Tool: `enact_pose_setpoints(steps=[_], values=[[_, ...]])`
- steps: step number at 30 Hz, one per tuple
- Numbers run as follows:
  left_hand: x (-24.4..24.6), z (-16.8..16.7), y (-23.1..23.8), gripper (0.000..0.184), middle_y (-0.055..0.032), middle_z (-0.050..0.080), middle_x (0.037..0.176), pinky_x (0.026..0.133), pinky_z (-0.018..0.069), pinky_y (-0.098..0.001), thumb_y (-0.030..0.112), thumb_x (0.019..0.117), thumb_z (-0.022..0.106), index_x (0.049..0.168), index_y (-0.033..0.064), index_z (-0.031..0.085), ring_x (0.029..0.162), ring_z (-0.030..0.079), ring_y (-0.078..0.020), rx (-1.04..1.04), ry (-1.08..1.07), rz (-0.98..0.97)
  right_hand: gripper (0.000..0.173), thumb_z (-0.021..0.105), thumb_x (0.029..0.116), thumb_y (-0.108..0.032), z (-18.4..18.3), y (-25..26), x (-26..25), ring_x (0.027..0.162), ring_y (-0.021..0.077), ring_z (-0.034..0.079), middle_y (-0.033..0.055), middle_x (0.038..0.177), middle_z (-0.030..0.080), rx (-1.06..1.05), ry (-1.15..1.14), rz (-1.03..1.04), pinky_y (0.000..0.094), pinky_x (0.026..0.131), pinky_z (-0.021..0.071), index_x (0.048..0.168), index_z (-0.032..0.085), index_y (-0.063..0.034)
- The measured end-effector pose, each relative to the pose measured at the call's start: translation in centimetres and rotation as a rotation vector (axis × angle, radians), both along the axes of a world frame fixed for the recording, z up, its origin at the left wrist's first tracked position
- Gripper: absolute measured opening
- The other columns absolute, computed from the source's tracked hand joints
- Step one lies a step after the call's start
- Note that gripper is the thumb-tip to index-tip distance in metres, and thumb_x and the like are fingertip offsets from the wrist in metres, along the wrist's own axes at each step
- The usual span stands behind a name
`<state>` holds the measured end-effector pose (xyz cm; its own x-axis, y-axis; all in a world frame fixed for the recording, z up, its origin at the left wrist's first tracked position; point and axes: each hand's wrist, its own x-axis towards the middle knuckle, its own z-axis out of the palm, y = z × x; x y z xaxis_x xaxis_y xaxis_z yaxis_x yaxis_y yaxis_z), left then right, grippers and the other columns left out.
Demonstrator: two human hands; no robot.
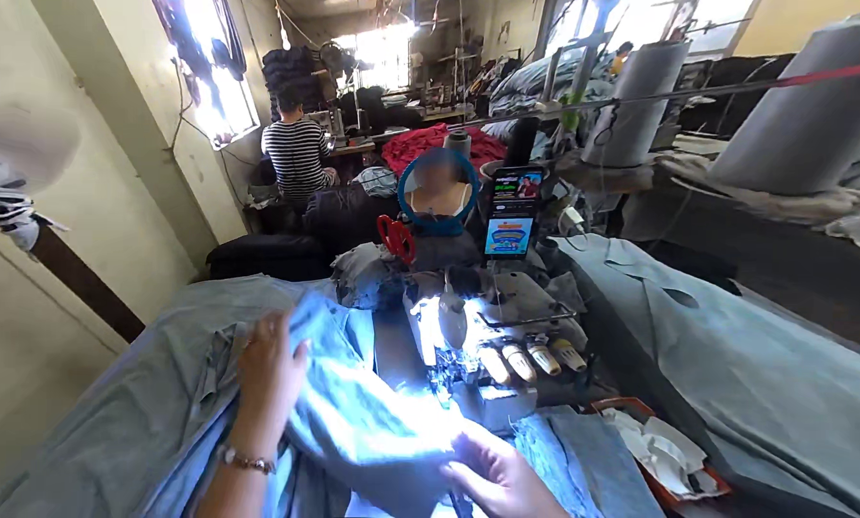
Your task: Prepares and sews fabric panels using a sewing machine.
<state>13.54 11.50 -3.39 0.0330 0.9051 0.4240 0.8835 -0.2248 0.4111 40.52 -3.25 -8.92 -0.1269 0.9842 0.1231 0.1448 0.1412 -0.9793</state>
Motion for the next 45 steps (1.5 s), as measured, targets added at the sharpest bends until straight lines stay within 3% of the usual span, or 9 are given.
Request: enact_pose_setpoints(steps=[4,9,14,18,24,31,36,42,45], values=[[4.2,-3.2,-6.6,0.021,-0.0124,0.071,0.093,0.077,0.0593,-0.0345,0.016,0.0931,0.069,0.104,-0.0019,0.070,0.083,0.070,-0.0188,0.095,-0.297,-0.430,0.022,0.069,0.0907,0.001,-0.3,0.2,-0.6,0.085,0.0047,0.068,0.0005,0.098,0.070,0.029,0.172,-0.045,0.0265,0.079,0.0590,0.111,0.061,0.0004],[9.1,-8.0,-12.2,0.018,-0.0141,0.072,0.097,0.093,0.0539,-0.0431,0.018,0.0888,0.077,0.095,0.0007,0.075,0.098,0.068,-0.0248,-0.067,-0.455,-0.651,0.035,0.074,0.0865,0.001,-1.0,0.3,-0.7,0.075,0.0050,0.067,-0.0035,0.088,0.070,0.047,0.238,-0.125,0.0263,0.071,0.0588,0.116,0.056,-0.0037],[9.0,-5.2,-10.6,0.014,-0.0111,0.073,0.095,0.087,0.0572,-0.0248,0.006,0.0989,0.060,0.102,-0.0045,0.069,0.090,0.071,-0.0100,-0.008,-0.465,-0.496,0.034,0.072,0.0893,-0.002,-1.5,0.2,0.7,0.075,0.0062,0.065,-0.0006,0.089,0.067,0.051,0.135,-0.108,0.0276,0.071,0.0580,0.117,0.053,-0.0004],[10.0,-5.0,-6.2,0.015,-0.0042,0.074,0.092,0.073,0.0613,-0.0338,0.017,0.0959,0.062,0.094,0.0105,0.076,0.084,0.073,-0.0162,0.161,-0.011,-0.429,0.027,0.069,0.0939,-0.006,-2.1,0.0,1.0,0.076,0.0096,0.066,0.0057,0.087,0.068,0.115,-0.037,-0.093,0.0291,0.073,0.0571,0.117,0.059,0.0033],[14.3,-4.3,-2.6,0.030,-0.0141,0.068,0.120,0.100,0.0467,-0.0576,0.026,0.0977,0.059,0.114,0.0053,0.073,0.119,0.062,-0.0342,-0.321,0.192,-0.237,0.028,0.060,0.0981,-0.010,-3.4,0.5,0.8,0.095,0.0283,0.073,0.0130,0.100,0.076,0.253,-0.580,-0.300,0.0451,0.088,0.0587,0.121,0.076,-0.0084],[12.9,-7.6,-4.1,0.011,-0.0082,0.072,0.102,0.091,0.0562,-0.0403,0.018,0.0879,0.068,0.092,0.0085,0.073,0.102,0.069,-0.0234,0.162,-0.032,-0.367,0.020,0.060,0.0981,-0.009,-4.4,-0.7,1.0,0.095,0.0289,0.075,0.0143,0.102,0.076,0.290,-0.629,-0.482,0.0417,0.088,0.0601,0.108,0.074,0.0002],[9.3,-10.9,-7.9,0.036,-0.0041,0.072,0.127,0.105,0.0512,-0.0441,0.006,0.0984,0.053,0.122,0.0215,0.075,0.120,0.066,-0.0182,0.131,-0.065,-0.743,0.027,0.057,0.1023,-0.017,-7.7,-2.6,1.1,0.115,0.0383,0.068,0.0219,0.118,0.071,0.141,-0.717,-0.225,0.0527,0.099,0.0544,0.110,0.072,0.0046],[9.5,-10.4,-7.9,0.047,-0.0023,0.069,0.126,0.109,0.0456,-0.0439,0.004,0.0968,0.053,0.122,0.0367,0.075,0.125,0.060,-0.0184,0.059,-0.095,-0.717,0.053,0.048,0.1054,-0.040,-7.0,0.4,0.2,0.129,0.0389,0.059,0.0232,0.125,0.069,-0.314,-1.004,0.037,0.0603,0.119,0.0281,0.113,0.072,0.0060],[9.3,-9.8,-8.1,0.049,-0.0054,0.068,0.126,0.112,0.0425,-0.0490,0.000,0.0956,0.053,0.121,0.0355,0.076,0.127,0.058,-0.0225,-0.008,-0.137,-0.746,0.030,0.054,0.0998,-0.016,-5.8,-0.7,0.2,0.102,0.0403,0.071,0.0242,0.106,0.072,-0.050,-0.870,-0.240,0.0566,0.094,0.0541,0.106,0.071,0.0074]])
